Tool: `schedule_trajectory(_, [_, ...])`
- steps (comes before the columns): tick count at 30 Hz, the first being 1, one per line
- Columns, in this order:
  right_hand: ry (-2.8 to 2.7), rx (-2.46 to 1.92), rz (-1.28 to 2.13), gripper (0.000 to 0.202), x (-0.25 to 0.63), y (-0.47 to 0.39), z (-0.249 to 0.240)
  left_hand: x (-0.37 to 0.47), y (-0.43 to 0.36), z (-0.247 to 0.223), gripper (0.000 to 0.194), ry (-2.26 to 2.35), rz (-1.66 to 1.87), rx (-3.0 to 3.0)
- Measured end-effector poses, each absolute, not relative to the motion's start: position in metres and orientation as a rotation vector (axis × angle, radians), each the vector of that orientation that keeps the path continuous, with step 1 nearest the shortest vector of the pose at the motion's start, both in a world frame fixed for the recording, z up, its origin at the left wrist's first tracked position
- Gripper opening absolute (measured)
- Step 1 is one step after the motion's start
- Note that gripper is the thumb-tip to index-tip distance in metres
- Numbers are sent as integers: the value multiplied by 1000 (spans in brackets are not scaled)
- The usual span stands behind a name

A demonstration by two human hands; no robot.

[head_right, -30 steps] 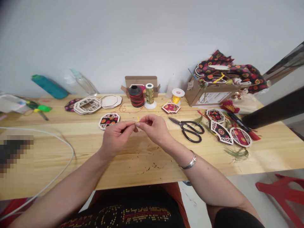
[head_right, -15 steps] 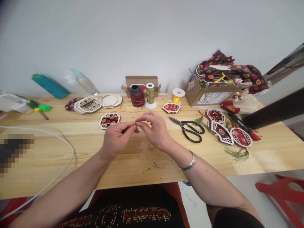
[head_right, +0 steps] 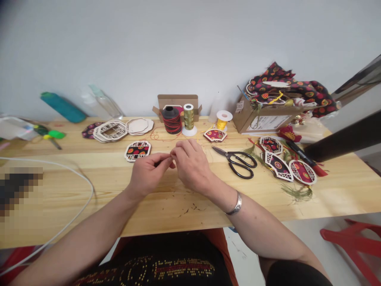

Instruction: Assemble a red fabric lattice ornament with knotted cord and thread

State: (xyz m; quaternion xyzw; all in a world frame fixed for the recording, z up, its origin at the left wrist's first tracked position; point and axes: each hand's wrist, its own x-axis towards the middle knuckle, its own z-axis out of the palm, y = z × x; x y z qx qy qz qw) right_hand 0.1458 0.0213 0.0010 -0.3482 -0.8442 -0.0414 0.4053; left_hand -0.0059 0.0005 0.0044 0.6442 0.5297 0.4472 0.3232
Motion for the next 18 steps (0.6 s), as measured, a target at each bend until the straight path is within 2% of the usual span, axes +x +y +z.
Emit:
schedule_trajectory(6, [-2108, -846, 107, 16, 142, 17, -2, -6, 4, 9, 15, 1362, 1130, 1531])
schedule_trajectory(18, [-2131, -773, 204, 16, 141, 11, -2, -10, 14, 4, 25, 1139, 1248, 915])
